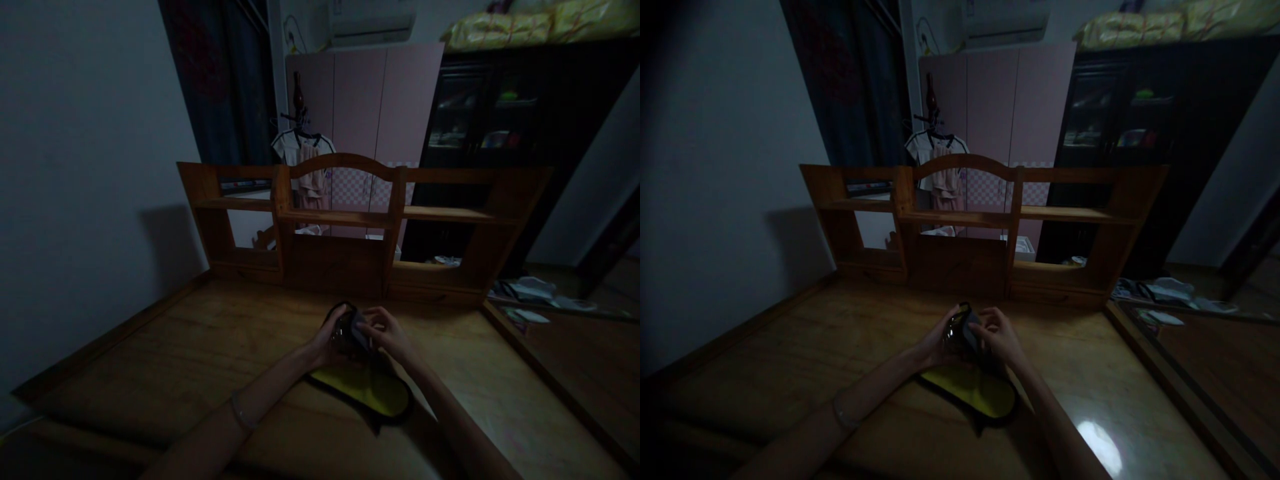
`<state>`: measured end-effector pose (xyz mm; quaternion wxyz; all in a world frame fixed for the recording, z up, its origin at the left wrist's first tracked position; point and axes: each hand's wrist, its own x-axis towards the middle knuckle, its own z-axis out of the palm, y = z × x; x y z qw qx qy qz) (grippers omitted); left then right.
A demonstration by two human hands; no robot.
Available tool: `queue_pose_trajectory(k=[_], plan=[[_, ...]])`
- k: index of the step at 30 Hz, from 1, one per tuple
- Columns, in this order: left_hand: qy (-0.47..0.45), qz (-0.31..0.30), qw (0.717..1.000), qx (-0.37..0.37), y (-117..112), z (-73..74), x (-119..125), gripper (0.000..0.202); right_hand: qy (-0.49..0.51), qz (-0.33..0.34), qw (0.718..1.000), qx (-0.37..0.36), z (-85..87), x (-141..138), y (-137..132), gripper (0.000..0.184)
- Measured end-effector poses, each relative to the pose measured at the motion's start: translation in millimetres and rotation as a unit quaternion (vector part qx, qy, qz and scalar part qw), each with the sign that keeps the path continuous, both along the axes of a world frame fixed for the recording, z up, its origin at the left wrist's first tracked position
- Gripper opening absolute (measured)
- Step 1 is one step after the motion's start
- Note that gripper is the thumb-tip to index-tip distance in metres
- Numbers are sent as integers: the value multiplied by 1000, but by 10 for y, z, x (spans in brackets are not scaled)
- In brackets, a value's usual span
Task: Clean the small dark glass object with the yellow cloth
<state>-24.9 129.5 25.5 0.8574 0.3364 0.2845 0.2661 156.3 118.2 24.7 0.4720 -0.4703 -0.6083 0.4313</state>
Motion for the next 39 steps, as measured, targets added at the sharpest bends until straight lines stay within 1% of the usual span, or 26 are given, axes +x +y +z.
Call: queue_pose_trajectory(k=[2, 5, 7, 8, 10, 12, 16, 20, 24, 28, 31, 34, 36, 39], plan=[[27, 9, 999, 15, 8, -54, 22, 70, -37, 8, 999, -19, -43, -9, 1, 43], [44, 8, 999, 20, 19, -111, 40, 67, -85, 50, 995, -29, -81, -1, 6, 34], [44, -9, 999, 23, 21, -120, 41, 68, -105, 68, 992, -7, -87, 4, 0, 31], [48, -19, 998, 26, 20, -116, 39, 69, -117, 66, 991, 15, -86, 2, -7, 30], [65, -30, 997, 31, 14, -99, 33, 70, -150, 44, 985, 67, -81, -8, -27, 25], [78, -26, 996, 38, 5, -78, 26, 70, -190, 15, 975, 114, -74, -22, -52, 20], [70, -35, 995, 65, -16, -48, 20, 68, -258, -9, 952, 166, -46, -35, -86, 17], [49, -55, 995, 69, -18, -51, 27, 67, -311, -19, 931, 188, 11, -32, -106, 18], [40, -62, 996, 54, -2, -81, 24, 64, -374, -42, 908, 186, 64, -29, -132, 19], [38, -63, 996, 57, 9, -105, 10, 67, -425, -68, 884, 182, 80, -15, -143, 22], [55, -40, 997, 39, 2, -88, 2, 64, -431, -86, 882, 170, 79, -15, -148, 22], [61, -22, 998, 24, -10, -47, -2, 62, -403, -95, 890, 189, 85, -40, -169, 15], [58, -23, 998, 20, -15, -25, -5, 62, -370, -87, 899, 220, 95, -65, -186, 11], [57, -14, 998, 16, -10, -14, -9, 60, -316, -54, 912, 254, 107, -89, -202, 14]])
